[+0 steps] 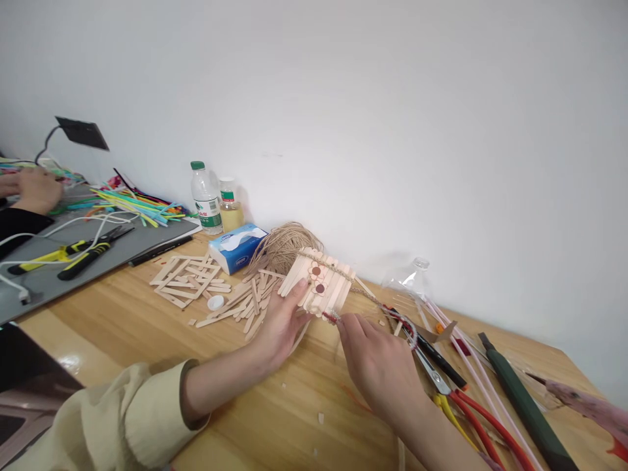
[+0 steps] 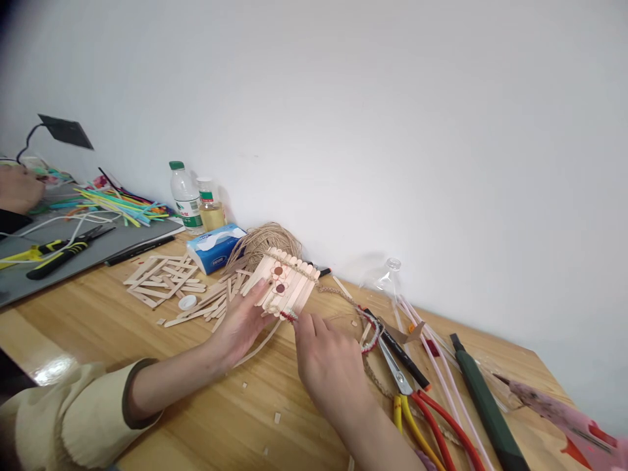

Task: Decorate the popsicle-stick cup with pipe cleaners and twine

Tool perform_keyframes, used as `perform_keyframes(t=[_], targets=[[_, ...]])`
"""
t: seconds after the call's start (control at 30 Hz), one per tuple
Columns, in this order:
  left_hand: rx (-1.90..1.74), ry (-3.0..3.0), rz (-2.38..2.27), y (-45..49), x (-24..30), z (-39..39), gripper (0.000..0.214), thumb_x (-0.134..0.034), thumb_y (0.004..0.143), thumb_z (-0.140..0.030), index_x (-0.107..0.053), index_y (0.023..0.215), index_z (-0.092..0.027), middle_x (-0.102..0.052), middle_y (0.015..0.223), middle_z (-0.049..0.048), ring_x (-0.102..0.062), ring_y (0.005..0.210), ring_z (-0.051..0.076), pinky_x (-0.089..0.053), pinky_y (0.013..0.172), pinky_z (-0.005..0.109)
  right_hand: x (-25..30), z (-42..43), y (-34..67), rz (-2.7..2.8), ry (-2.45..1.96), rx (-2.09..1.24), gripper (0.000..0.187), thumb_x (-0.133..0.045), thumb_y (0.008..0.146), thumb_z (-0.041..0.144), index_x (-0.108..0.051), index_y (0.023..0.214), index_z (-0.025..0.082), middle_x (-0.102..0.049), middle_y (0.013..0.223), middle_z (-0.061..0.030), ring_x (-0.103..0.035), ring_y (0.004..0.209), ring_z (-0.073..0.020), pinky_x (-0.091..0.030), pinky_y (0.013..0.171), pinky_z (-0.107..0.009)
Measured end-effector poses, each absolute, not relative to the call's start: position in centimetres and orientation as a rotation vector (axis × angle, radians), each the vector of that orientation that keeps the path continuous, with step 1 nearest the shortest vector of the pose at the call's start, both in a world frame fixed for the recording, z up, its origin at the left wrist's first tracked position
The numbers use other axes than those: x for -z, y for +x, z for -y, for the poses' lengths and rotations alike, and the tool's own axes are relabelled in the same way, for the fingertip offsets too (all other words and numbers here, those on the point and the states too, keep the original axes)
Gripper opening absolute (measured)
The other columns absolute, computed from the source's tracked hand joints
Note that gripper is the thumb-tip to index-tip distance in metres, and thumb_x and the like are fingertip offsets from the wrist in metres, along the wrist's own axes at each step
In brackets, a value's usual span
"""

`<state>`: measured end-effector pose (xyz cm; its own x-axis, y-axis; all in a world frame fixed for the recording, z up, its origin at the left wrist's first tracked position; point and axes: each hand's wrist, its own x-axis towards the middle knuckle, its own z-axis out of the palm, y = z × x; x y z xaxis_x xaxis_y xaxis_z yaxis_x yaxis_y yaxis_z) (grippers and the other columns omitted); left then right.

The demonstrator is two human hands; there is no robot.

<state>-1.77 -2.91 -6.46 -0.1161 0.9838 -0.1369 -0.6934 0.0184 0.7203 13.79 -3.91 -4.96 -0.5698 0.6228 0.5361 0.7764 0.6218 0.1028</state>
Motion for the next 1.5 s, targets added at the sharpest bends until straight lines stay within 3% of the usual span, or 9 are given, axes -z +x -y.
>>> perform_keyframes(t=[0.27, 0.4, 0.6, 0.83, 1.0, 1.13, 1.27, 1.5], targets=[[-1.482, 0.523, -0.749, -1.6, 6.6, 3.0, 0.041, -0.064, 0.077, -0.042, -0.06, 0.111, -0.019, -0.065, 0.114, 0.0089, -0.059, 0.104, 0.023, -0.05, 0.081, 0.03, 5.1, 3.8, 13.7, 2.429, -1.034, 0.788, 0.023, -0.035, 0.084, 0.004, -0.051, 0.075, 0.018, -0.05, 0.058, -0.0008, -0.044, 0.05, -0.016, -0.017, 0.046, -0.029], [-1.467, 0.507, -0.727, -1.6, 6.5, 3.1, 0.04, -0.063, 0.078, -0.043, -0.061, 0.11, -0.018, -0.067, 0.108, 0.0082, -0.06, 0.101, 0.023, -0.05, 0.082, 0.032, 4.9, 3.8, 13.7, 2.444, -1.021, 0.694, 0.023, -0.036, 0.082, 0.004, -0.048, 0.068, 0.019, -0.049, 0.056, 0.0003, -0.041, 0.048, -0.0147, -0.015, 0.046, -0.029], [-1.464, 0.485, -0.738, -1.6, 6.6, 3.1, 0.043, -0.063, 0.078, -0.042, -0.058, 0.115, -0.02, -0.065, 0.113, 0.0081, -0.059, 0.103, 0.023, -0.049, 0.082, 0.032, 4.5, 3.9, 13.7, 2.461, -1.034, 0.501, 0.023, -0.037, 0.089, 0.017, -0.049, 0.069, 0.019, -0.051, 0.054, 0.0022, -0.044, 0.047, -0.0123, -0.016, 0.046, -0.027], [-1.41, 0.455, -0.8, -2.0, 6.7, 3.2, 0.029, -0.059, 0.079, -0.031, -0.06, 0.106, -0.02, -0.065, 0.108, 0.0064, -0.059, 0.098, 0.021, -0.05, 0.076, 0.031, 4.0, 3.6, 14.2, 2.585, -1.07, 0.359, 0.022, -0.036, 0.09, 0.018, -0.051, 0.074, 0.019, -0.055, 0.055, 0.002, -0.048, 0.047, -0.0127, -0.014, 0.046, -0.028], [-1.321, 0.453, -0.883, -2.0, 7.5, 3.4, 0.026, -0.06, 0.078, -0.031, -0.058, 0.102, -0.021, -0.065, 0.108, 0.0054, -0.059, 0.096, 0.021, -0.044, 0.085, 0.034, 4.4, 3.8, 14.6, 2.712, -1.158, 0.318, 0.015, -0.043, 0.087, 0.014, -0.051, 0.075, 0.019, -0.06, 0.063, 0.0013, -0.051, 0.05, -0.0132, -0.013, 0.047, -0.029], [-1.343, 0.609, -0.938, -2.8, 8.6, 3.4, 0.029, -0.068, 0.073, -0.029, -0.058, 0.099, -0.019, -0.066, 0.108, 0.0069, -0.055, 0.108, 0.024, -0.035, 0.097, 0.036, 4.6, 4.1, 15.3, 2.755, -1.15, 0.253, 0.014, -0.046, 0.086, 0.013, -0.052, 0.075, 0.019, -0.062, 0.069, 0.0008, -0.052, 0.054, -0.0133, -0.017, 0.049, -0.029], [-1.236, 0.818, -1.056, -4.4, 8.9, 3.5, 0.036, -0.07, 0.071, -0.034, -0.061, 0.1, -0.016, -0.064, 0.112, 0.0114, -0.051, 0.114, 0.031, -0.032, 0.099, 0.041, 4.8, 4.5, 15.7, 2.747, -1.134, 0.205, 0.017, -0.043, 0.087, 0.013, -0.053, 0.074, 0.018, -0.061, 0.071, 0.0, -0.051, 0.057, -0.013, -0.021, 0.052, -0.028], [-1.021, 1.045, -1.03, -6.6, 10.2, 3.7, 0.061, -0.076, 0.059, -0.02, -0.05, 0.114, -0.018, -0.056, 0.125, 0.0116, -0.049, 0.119, 0.029, -0.032, 0.104, 0.044, 6.3, 5.2, 15.9, 2.873, -1.196, 0.176, 0.016, -0.045, 0.084, 0.01, -0.055, 0.074, 0.018, -0.061, 0.073, -0.0028, -0.053, 0.061, -0.0145, -0.024, 0.055, -0.029]])
